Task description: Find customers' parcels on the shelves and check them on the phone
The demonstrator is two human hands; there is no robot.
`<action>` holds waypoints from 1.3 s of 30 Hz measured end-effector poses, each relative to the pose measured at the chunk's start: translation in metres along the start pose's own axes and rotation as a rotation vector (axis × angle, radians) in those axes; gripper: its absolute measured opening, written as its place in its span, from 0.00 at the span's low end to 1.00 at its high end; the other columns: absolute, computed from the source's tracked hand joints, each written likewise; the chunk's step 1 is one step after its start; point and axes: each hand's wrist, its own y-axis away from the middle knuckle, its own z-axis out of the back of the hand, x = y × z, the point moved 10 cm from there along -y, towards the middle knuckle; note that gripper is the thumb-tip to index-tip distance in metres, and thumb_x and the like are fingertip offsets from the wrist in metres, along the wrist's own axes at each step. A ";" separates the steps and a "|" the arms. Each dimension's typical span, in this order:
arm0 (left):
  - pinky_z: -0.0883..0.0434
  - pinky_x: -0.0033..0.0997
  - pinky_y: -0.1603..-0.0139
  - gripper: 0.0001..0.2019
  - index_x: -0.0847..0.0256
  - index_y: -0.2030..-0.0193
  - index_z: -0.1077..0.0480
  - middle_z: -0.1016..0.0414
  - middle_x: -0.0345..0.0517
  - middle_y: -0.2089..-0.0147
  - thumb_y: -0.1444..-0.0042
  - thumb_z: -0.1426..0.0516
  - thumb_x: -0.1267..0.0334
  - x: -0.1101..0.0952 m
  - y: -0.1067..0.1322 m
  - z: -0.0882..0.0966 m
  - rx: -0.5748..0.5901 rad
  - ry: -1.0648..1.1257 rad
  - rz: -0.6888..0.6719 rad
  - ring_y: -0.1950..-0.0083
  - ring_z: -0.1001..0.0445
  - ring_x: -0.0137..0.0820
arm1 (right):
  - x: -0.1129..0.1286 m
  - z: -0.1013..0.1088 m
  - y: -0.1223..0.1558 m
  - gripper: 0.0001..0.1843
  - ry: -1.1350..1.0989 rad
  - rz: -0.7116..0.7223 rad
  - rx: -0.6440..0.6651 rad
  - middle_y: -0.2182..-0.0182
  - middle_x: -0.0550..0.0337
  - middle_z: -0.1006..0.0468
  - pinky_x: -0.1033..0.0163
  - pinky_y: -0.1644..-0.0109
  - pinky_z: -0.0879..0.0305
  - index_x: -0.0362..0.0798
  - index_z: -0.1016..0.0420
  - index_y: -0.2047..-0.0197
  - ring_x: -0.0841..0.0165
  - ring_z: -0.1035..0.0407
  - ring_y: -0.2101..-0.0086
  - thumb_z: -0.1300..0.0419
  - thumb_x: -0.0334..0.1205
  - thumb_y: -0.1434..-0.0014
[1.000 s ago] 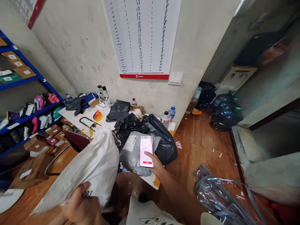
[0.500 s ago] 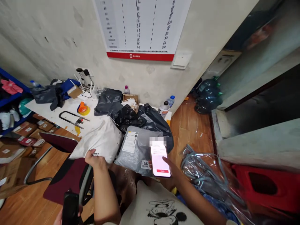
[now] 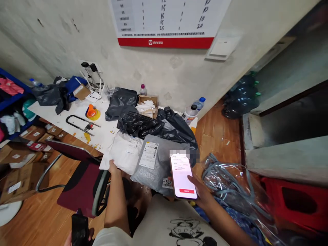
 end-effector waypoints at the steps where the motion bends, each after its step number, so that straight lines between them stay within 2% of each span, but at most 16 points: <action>1: 0.29 0.45 0.54 0.17 0.68 0.51 0.35 0.33 0.54 0.51 0.42 0.43 0.57 -0.005 0.002 0.009 -0.058 -0.083 -0.055 0.51 0.30 0.43 | -0.001 -0.002 0.000 0.50 -0.009 -0.006 0.005 0.55 0.45 0.18 0.44 0.50 0.30 0.51 0.49 0.32 0.48 0.23 0.57 0.29 0.48 0.51; 3: 0.35 0.52 0.46 0.23 0.71 0.46 0.38 0.40 0.62 0.44 0.45 0.42 0.58 -0.020 0.008 0.014 -0.113 -0.252 -0.205 0.40 0.39 0.53 | -0.001 -0.007 0.001 0.50 -0.031 -0.013 0.013 0.52 0.46 0.19 0.42 0.48 0.31 0.52 0.49 0.32 0.48 0.23 0.55 0.29 0.46 0.51; 4: 0.39 0.53 0.42 0.25 0.71 0.44 0.38 0.43 0.64 0.42 0.45 0.42 0.59 -0.027 0.013 0.009 -0.096 -0.332 -0.286 0.37 0.43 0.55 | 0.000 -0.009 0.001 0.50 -0.042 -0.015 0.011 0.51 0.46 0.20 0.41 0.47 0.32 0.52 0.49 0.31 0.47 0.24 0.54 0.29 0.46 0.52; 6: 0.45 0.51 0.37 0.25 0.67 0.43 0.34 0.41 0.61 0.41 0.46 0.40 0.58 -0.035 0.022 -0.020 0.042 -0.493 -0.442 0.36 0.44 0.52 | -0.001 -0.014 0.000 0.52 -0.048 -0.034 0.002 0.51 0.45 0.20 0.41 0.47 0.32 0.51 0.50 0.31 0.46 0.24 0.54 0.28 0.47 0.53; 9: 0.46 0.51 0.36 0.22 0.57 0.45 0.27 0.35 0.56 0.44 0.47 0.38 0.57 -0.029 0.037 -0.072 0.279 -0.725 -0.609 0.41 0.40 0.49 | -0.001 -0.018 -0.004 0.57 -0.031 -0.039 -0.005 0.52 0.44 0.20 0.39 0.47 0.32 0.50 0.51 0.31 0.44 0.24 0.54 0.27 0.49 0.58; 10: 0.46 0.53 0.37 0.22 0.54 0.43 0.27 0.35 0.57 0.43 0.45 0.39 0.56 -0.025 0.040 -0.083 0.309 -0.796 -0.643 0.41 0.40 0.50 | -0.001 -0.020 -0.005 0.56 -0.021 -0.033 0.004 0.52 0.44 0.20 0.38 0.47 0.32 0.51 0.51 0.31 0.44 0.25 0.53 0.27 0.49 0.58; 12: 0.47 0.57 0.39 0.23 0.51 0.39 0.31 0.38 0.59 0.42 0.42 0.43 0.55 -0.018 0.041 -0.095 0.297 -0.920 -0.691 0.41 0.43 0.52 | -0.001 -0.022 -0.006 0.52 0.001 -0.020 0.028 0.51 0.44 0.20 0.38 0.47 0.32 0.51 0.47 0.32 0.44 0.25 0.53 0.28 0.49 0.56; 18: 0.43 0.51 0.44 0.23 0.47 0.36 0.34 0.39 0.58 0.45 0.38 0.48 0.51 -0.012 0.041 -0.100 0.214 -1.134 -0.775 0.45 0.41 0.49 | -0.008 -0.019 -0.004 0.44 -0.002 -0.044 0.016 0.55 0.46 0.18 0.41 0.50 0.30 0.51 0.38 0.39 0.45 0.24 0.55 0.28 0.48 0.57; 26: 0.41 0.46 0.48 0.22 0.48 0.38 0.32 0.37 0.57 0.47 0.37 0.49 0.50 -0.015 0.042 -0.105 0.165 -1.231 -0.830 0.48 0.40 0.47 | -0.007 -0.012 -0.007 0.46 -0.027 -0.037 -0.029 0.51 0.46 0.20 0.44 0.52 0.29 0.51 0.39 0.39 0.45 0.24 0.54 0.27 0.48 0.59; 32: 0.41 0.46 0.49 0.22 0.48 0.38 0.32 0.37 0.57 0.47 0.37 0.50 0.49 -0.016 0.043 -0.105 0.143 -1.264 -0.860 0.48 0.39 0.47 | -0.015 -0.012 -0.008 0.45 0.022 -0.050 0.026 0.55 0.44 0.18 0.43 0.51 0.30 0.49 0.40 0.39 0.46 0.24 0.55 0.28 0.49 0.56; 36: 0.41 0.45 0.49 0.22 0.48 0.38 0.32 0.37 0.57 0.47 0.38 0.49 0.49 -0.017 0.042 -0.105 0.134 -1.264 -0.860 0.48 0.39 0.47 | -0.018 -0.006 -0.010 0.44 0.036 -0.029 0.002 0.58 0.46 0.17 0.46 0.54 0.29 0.50 0.40 0.40 0.49 0.22 0.58 0.27 0.48 0.58; 39: 0.41 0.46 0.48 0.23 0.48 0.38 0.32 0.38 0.57 0.47 0.38 0.48 0.49 -0.019 0.041 -0.105 0.130 -1.246 -0.852 0.48 0.40 0.48 | -0.016 -0.010 -0.010 0.44 0.041 0.005 0.028 0.58 0.48 0.17 0.45 0.54 0.30 0.52 0.41 0.41 0.49 0.22 0.58 0.26 0.47 0.58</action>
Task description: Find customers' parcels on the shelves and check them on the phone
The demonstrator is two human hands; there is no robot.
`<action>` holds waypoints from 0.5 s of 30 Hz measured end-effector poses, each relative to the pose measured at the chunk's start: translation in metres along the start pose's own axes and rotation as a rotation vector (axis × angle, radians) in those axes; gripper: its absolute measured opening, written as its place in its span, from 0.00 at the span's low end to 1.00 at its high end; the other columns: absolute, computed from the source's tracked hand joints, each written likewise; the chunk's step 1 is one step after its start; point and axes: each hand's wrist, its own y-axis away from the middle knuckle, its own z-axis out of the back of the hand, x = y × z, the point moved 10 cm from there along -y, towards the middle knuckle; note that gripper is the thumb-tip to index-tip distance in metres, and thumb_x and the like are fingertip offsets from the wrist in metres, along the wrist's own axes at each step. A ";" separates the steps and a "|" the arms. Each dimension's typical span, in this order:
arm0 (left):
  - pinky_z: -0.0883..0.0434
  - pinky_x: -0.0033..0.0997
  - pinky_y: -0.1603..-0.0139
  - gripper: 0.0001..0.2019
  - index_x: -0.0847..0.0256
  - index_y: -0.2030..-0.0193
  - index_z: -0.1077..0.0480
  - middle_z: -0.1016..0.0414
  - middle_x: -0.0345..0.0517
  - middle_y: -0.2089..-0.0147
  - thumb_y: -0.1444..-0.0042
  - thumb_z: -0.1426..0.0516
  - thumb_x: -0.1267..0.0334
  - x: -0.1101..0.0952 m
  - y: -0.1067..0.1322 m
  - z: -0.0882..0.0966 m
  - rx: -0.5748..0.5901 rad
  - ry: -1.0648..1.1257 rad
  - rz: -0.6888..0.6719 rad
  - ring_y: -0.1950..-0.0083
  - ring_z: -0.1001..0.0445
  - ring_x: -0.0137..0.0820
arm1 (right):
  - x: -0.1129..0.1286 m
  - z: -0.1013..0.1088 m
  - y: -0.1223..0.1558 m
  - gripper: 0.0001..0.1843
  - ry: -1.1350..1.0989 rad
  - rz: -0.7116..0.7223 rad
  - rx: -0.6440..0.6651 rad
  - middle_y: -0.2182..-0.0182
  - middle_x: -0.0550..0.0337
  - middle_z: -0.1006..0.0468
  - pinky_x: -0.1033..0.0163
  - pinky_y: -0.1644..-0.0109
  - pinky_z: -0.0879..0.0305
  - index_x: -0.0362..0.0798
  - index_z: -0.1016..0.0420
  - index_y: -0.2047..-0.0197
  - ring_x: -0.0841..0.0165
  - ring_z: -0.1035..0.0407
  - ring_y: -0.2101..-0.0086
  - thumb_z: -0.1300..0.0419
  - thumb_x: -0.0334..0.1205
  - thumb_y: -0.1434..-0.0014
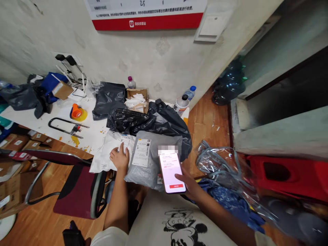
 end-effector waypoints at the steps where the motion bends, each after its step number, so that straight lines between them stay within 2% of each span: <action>1: 0.42 0.46 0.48 0.23 0.49 0.39 0.32 0.38 0.57 0.47 0.38 0.48 0.49 0.000 0.000 0.001 -0.001 0.008 0.003 0.48 0.40 0.48 | 0.001 -0.003 0.000 0.44 0.004 0.011 0.021 0.57 0.48 0.18 0.45 0.53 0.30 0.52 0.41 0.41 0.49 0.22 0.58 0.26 0.47 0.58; 4: 0.42 0.47 0.47 0.23 0.50 0.39 0.31 0.38 0.58 0.47 0.39 0.48 0.49 -0.001 -0.002 0.002 -0.004 0.032 0.011 0.47 0.41 0.49 | 0.007 -0.009 0.002 0.45 0.030 0.051 0.085 0.57 0.49 0.18 0.44 0.52 0.30 0.52 0.41 0.41 0.49 0.23 0.56 0.26 0.48 0.59; 7: 0.42 0.47 0.47 0.23 0.51 0.39 0.31 0.38 0.57 0.46 0.39 0.48 0.49 -0.003 -0.002 0.004 -0.013 0.046 0.014 0.47 0.41 0.49 | 0.014 -0.011 0.005 0.50 0.091 0.113 0.134 0.55 0.50 0.19 0.42 0.50 0.31 0.54 0.45 0.39 0.50 0.24 0.55 0.24 0.45 0.60; 10: 0.42 0.47 0.47 0.23 0.50 0.40 0.31 0.39 0.57 0.46 0.40 0.48 0.48 -0.003 -0.002 0.005 -0.023 0.049 0.018 0.47 0.42 0.49 | 0.019 -0.013 0.009 0.53 0.174 0.181 0.190 0.48 0.49 0.23 0.41 0.45 0.34 0.55 0.48 0.37 0.50 0.27 0.50 0.23 0.40 0.61; 13: 0.43 0.47 0.47 0.24 0.50 0.39 0.31 0.40 0.57 0.45 0.39 0.49 0.47 -0.003 -0.002 0.005 -0.028 0.043 0.021 0.46 0.42 0.48 | 0.021 -0.015 0.014 0.54 0.210 0.214 0.238 0.42 0.47 0.29 0.40 0.40 0.39 0.55 0.50 0.35 0.51 0.32 0.44 0.24 0.39 0.59; 15: 0.43 0.47 0.47 0.24 0.49 0.39 0.31 0.40 0.57 0.45 0.39 0.50 0.47 -0.002 -0.002 0.004 -0.030 0.038 0.024 0.46 0.42 0.48 | 0.021 -0.017 0.016 0.55 0.213 0.216 0.276 0.43 0.45 0.28 0.39 0.40 0.39 0.55 0.54 0.34 0.51 0.31 0.44 0.25 0.39 0.57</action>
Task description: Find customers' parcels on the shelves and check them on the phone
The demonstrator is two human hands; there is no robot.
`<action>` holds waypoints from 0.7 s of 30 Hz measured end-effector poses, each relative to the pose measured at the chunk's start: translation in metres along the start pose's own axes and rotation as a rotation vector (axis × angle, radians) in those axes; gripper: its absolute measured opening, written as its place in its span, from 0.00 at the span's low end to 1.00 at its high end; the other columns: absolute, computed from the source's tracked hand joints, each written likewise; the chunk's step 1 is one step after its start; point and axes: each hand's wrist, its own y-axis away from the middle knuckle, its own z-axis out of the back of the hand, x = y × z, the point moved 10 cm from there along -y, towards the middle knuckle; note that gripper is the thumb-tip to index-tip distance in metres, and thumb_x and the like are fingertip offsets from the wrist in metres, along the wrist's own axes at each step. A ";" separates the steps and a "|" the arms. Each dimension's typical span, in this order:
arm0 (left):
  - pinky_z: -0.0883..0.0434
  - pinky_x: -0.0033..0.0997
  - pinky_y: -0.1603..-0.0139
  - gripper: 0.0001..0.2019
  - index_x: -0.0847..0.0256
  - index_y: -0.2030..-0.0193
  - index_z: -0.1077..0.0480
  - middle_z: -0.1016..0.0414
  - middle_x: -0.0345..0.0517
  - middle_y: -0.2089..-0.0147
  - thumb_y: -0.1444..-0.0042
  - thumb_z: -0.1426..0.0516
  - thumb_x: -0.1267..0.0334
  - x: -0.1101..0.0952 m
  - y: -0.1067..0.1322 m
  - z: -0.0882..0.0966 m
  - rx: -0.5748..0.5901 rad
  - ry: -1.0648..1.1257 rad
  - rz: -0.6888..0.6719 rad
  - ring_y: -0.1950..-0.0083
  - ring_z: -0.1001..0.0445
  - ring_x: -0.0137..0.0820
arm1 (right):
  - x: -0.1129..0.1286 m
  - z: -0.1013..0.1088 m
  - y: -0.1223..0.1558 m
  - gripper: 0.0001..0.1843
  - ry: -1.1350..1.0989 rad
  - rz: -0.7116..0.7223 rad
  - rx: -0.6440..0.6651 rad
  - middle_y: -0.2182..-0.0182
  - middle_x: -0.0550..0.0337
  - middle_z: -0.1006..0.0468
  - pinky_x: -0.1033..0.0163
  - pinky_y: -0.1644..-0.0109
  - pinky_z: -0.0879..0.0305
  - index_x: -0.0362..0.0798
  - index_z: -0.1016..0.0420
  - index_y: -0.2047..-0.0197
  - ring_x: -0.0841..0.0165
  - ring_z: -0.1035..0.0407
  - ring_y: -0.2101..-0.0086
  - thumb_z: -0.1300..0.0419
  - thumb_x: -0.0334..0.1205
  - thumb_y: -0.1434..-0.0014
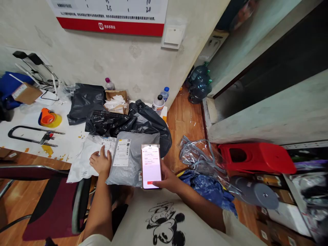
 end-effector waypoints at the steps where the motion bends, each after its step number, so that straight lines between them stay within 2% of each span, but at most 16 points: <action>1: 0.43 0.47 0.47 0.24 0.49 0.39 0.31 0.40 0.56 0.45 0.39 0.50 0.47 0.000 0.000 0.000 -0.001 -0.002 0.001 0.46 0.42 0.48 | 0.000 -0.002 0.001 0.55 0.001 0.001 0.020 0.44 0.45 0.27 0.39 0.41 0.39 0.54 0.55 0.34 0.51 0.30 0.45 0.25 0.40 0.56; 5: 0.42 0.47 0.47 0.24 0.48 0.40 0.31 0.40 0.56 0.46 0.40 0.49 0.47 0.001 -0.001 -0.001 0.000 -0.001 0.008 0.46 0.42 0.48 | 0.002 -0.005 0.004 0.54 0.019 0.003 0.047 0.46 0.45 0.26 0.39 0.41 0.38 0.53 0.57 0.34 0.52 0.29 0.47 0.26 0.40 0.54; 9: 0.43 0.47 0.47 0.24 0.49 0.39 0.31 0.40 0.56 0.45 0.40 0.49 0.47 0.002 -0.002 -0.001 0.008 0.009 0.019 0.46 0.42 0.48 | 0.004 -0.004 0.007 0.51 0.034 0.007 0.027 0.42 0.44 0.29 0.40 0.40 0.39 0.54 0.54 0.35 0.52 0.30 0.45 0.26 0.41 0.54; 13: 0.43 0.50 0.45 0.24 0.50 0.39 0.31 0.41 0.57 0.44 0.40 0.48 0.48 0.001 -0.001 -0.001 0.023 0.038 0.032 0.44 0.43 0.50 | 0.007 -0.007 0.011 0.51 0.044 0.009 0.047 0.42 0.45 0.29 0.39 0.40 0.39 0.54 0.52 0.35 0.52 0.30 0.45 0.26 0.42 0.54; 19: 0.44 0.57 0.42 0.24 0.52 0.39 0.30 0.39 0.59 0.43 0.42 0.46 0.50 0.006 -0.006 0.002 0.080 0.167 0.059 0.43 0.42 0.52 | 0.013 -0.009 0.020 0.51 0.066 0.029 0.048 0.43 0.48 0.28 0.40 0.38 0.42 0.55 0.49 0.36 0.52 0.32 0.44 0.25 0.41 0.56; 21: 0.40 0.54 0.42 0.23 0.57 0.40 0.30 0.35 0.58 0.47 0.40 0.48 0.52 0.010 -0.010 0.007 0.114 0.250 0.069 0.44 0.37 0.49 | 0.013 -0.012 0.023 0.51 0.057 0.013 0.074 0.45 0.49 0.26 0.40 0.39 0.40 0.55 0.48 0.36 0.53 0.30 0.46 0.24 0.41 0.57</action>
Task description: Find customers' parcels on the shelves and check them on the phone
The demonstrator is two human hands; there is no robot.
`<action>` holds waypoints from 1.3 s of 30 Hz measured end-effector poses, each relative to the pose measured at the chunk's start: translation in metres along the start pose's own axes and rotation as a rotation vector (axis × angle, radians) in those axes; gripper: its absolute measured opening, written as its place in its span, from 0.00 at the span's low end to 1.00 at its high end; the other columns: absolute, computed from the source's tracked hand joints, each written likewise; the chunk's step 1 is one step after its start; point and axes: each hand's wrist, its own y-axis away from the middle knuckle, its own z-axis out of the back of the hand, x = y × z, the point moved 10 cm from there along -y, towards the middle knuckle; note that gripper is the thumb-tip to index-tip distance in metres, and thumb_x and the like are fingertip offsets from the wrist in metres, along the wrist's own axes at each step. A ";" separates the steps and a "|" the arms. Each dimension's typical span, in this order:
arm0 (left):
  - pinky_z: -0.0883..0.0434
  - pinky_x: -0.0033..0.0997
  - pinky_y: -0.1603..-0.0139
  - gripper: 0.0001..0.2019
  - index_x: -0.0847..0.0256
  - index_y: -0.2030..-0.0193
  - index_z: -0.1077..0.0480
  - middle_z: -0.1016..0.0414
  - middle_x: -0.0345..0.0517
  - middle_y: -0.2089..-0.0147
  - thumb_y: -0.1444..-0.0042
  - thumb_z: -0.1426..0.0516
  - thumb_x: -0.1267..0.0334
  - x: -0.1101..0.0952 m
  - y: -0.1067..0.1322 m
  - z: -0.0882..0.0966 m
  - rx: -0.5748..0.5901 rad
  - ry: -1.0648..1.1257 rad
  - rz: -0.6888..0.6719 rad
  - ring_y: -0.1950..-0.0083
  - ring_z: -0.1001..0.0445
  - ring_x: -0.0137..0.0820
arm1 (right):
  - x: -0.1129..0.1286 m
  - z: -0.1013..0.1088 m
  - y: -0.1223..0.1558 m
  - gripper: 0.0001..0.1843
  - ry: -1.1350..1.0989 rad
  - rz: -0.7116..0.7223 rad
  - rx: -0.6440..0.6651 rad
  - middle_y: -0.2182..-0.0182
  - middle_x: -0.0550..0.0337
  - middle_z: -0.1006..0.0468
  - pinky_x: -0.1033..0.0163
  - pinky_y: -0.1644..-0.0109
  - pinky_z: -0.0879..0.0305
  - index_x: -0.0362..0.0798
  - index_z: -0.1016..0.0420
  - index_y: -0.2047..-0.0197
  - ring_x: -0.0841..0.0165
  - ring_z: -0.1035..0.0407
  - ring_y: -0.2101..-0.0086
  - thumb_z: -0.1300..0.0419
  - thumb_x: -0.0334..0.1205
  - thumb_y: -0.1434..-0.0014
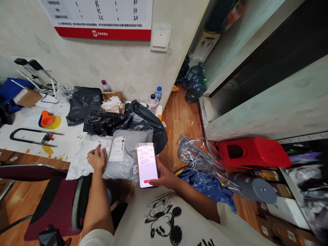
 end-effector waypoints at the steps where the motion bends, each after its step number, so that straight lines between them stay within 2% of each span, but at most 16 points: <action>1: 0.38 0.50 0.42 0.23 0.60 0.40 0.30 0.33 0.58 0.49 0.38 0.50 0.54 0.000 -0.001 0.005 0.014 0.047 0.001 0.46 0.35 0.46 | 0.000 -0.001 0.001 0.51 -0.005 -0.007 0.008 0.46 0.49 0.26 0.40 0.40 0.40 0.55 0.48 0.37 0.53 0.30 0.47 0.24 0.40 0.57; 4: 0.33 0.40 0.46 0.24 0.67 0.42 0.31 0.30 0.57 0.50 0.36 0.56 0.56 -0.010 0.007 0.023 0.030 0.173 -0.023 0.49 0.31 0.40 | -0.002 0.003 0.004 0.53 0.003 -0.008 -0.023 0.45 0.49 0.27 0.40 0.39 0.41 0.55 0.48 0.36 0.53 0.31 0.45 0.23 0.40 0.59; 6: 0.31 0.37 0.48 0.23 0.64 0.44 0.30 0.28 0.54 0.50 0.37 0.54 0.53 -0.027 0.022 0.032 0.058 0.235 -0.071 0.50 0.29 0.38 | -0.003 0.008 0.005 0.54 0.013 -0.002 -0.056 0.43 0.49 0.28 0.40 0.38 0.42 0.55 0.48 0.35 0.52 0.33 0.43 0.23 0.39 0.60; 9: 0.32 0.38 0.44 0.21 0.59 0.48 0.27 0.27 0.49 0.52 0.40 0.48 0.49 -0.065 0.053 0.040 0.120 0.276 -0.191 0.49 0.28 0.38 | -0.004 0.010 0.008 0.54 -0.013 0.000 -0.060 0.41 0.48 0.30 0.40 0.37 0.44 0.55 0.49 0.35 0.51 0.35 0.41 0.23 0.38 0.60; 11: 0.34 0.42 0.41 0.23 0.58 0.46 0.28 0.30 0.53 0.49 0.42 0.46 0.47 -0.077 0.071 0.044 0.120 0.220 -0.162 0.45 0.30 0.42 | -0.004 0.010 0.011 0.54 -0.042 -0.005 -0.055 0.41 0.48 0.31 0.39 0.37 0.44 0.55 0.50 0.35 0.51 0.35 0.41 0.24 0.38 0.59; 15: 0.33 0.49 0.43 0.38 0.61 0.35 0.40 0.34 0.61 0.41 0.47 0.43 0.40 -0.067 0.092 0.034 0.217 0.116 0.105 0.42 0.31 0.49 | -0.006 0.016 0.016 0.52 -0.038 -0.010 -0.098 0.41 0.48 0.30 0.38 0.38 0.42 0.56 0.49 0.36 0.51 0.35 0.41 0.24 0.37 0.58; 17: 0.34 0.48 0.42 0.38 0.61 0.35 0.41 0.34 0.61 0.40 0.47 0.42 0.40 -0.069 0.096 0.030 0.244 0.131 0.118 0.40 0.33 0.49 | -0.008 0.021 0.017 0.51 -0.025 -0.012 -0.121 0.42 0.48 0.30 0.39 0.37 0.43 0.56 0.48 0.37 0.52 0.35 0.41 0.24 0.37 0.58; 21: 0.34 0.46 0.41 0.38 0.61 0.36 0.40 0.34 0.61 0.39 0.50 0.38 0.44 -0.075 0.100 0.035 0.209 0.165 0.076 0.37 0.34 0.48 | -0.012 0.026 0.016 0.50 -0.011 -0.010 -0.141 0.44 0.49 0.27 0.38 0.39 0.40 0.55 0.46 0.38 0.52 0.30 0.46 0.24 0.37 0.59; 25: 0.33 0.46 0.42 0.48 0.59 0.33 0.45 0.33 0.59 0.39 0.59 0.32 0.48 -0.064 0.108 0.039 0.234 0.309 0.110 0.40 0.32 0.47 | -0.016 0.027 0.016 0.49 -0.050 -0.018 -0.164 0.47 0.49 0.24 0.39 0.41 0.38 0.55 0.44 0.38 0.51 0.28 0.48 0.24 0.37 0.60; 27: 0.31 0.44 0.46 0.42 0.58 0.36 0.40 0.29 0.56 0.42 0.58 0.33 0.48 -0.045 0.108 0.049 0.148 0.481 0.186 0.44 0.28 0.45 | -0.015 0.027 0.017 0.48 -0.116 -0.026 -0.185 0.47 0.50 0.24 0.40 0.41 0.38 0.56 0.43 0.39 0.50 0.29 0.47 0.24 0.36 0.60; 30: 0.28 0.41 0.51 0.26 0.62 0.45 0.32 0.26 0.57 0.47 0.45 0.44 0.48 -0.012 0.110 0.065 -0.074 0.647 0.313 0.48 0.25 0.42 | -0.011 0.023 0.017 0.44 -0.255 -0.056 -0.197 0.48 0.51 0.23 0.41 0.41 0.37 0.56 0.40 0.41 0.49 0.29 0.47 0.26 0.37 0.59; 32: 0.27 0.41 0.53 0.25 0.66 0.47 0.32 0.25 0.59 0.50 0.43 0.47 0.49 0.000 0.111 0.069 -0.151 0.660 0.356 0.50 0.24 0.41 | -0.006 0.023 0.016 0.42 -0.316 -0.062 -0.220 0.49 0.51 0.22 0.41 0.41 0.37 0.56 0.39 0.41 0.48 0.30 0.46 0.28 0.40 0.57; 35: 0.27 0.39 0.51 0.24 0.67 0.49 0.30 0.24 0.57 0.54 0.45 0.45 0.50 -0.005 0.112 0.074 -0.213 0.684 0.340 0.51 0.24 0.39 | -0.002 0.029 0.016 0.36 -0.325 -0.056 -0.283 0.49 0.51 0.22 0.40 0.41 0.38 0.56 0.38 0.41 0.47 0.30 0.46 0.31 0.48 0.51; 39: 0.28 0.35 0.50 0.21 0.63 0.52 0.27 0.23 0.51 0.56 0.45 0.43 0.50 -0.034 0.116 0.089 -0.256 0.682 0.240 0.53 0.24 0.36 | -0.006 0.038 0.016 0.36 -0.303 -0.077 -0.316 0.50 0.51 0.21 0.39 0.40 0.38 0.55 0.38 0.41 0.48 0.31 0.45 0.36 0.61 0.48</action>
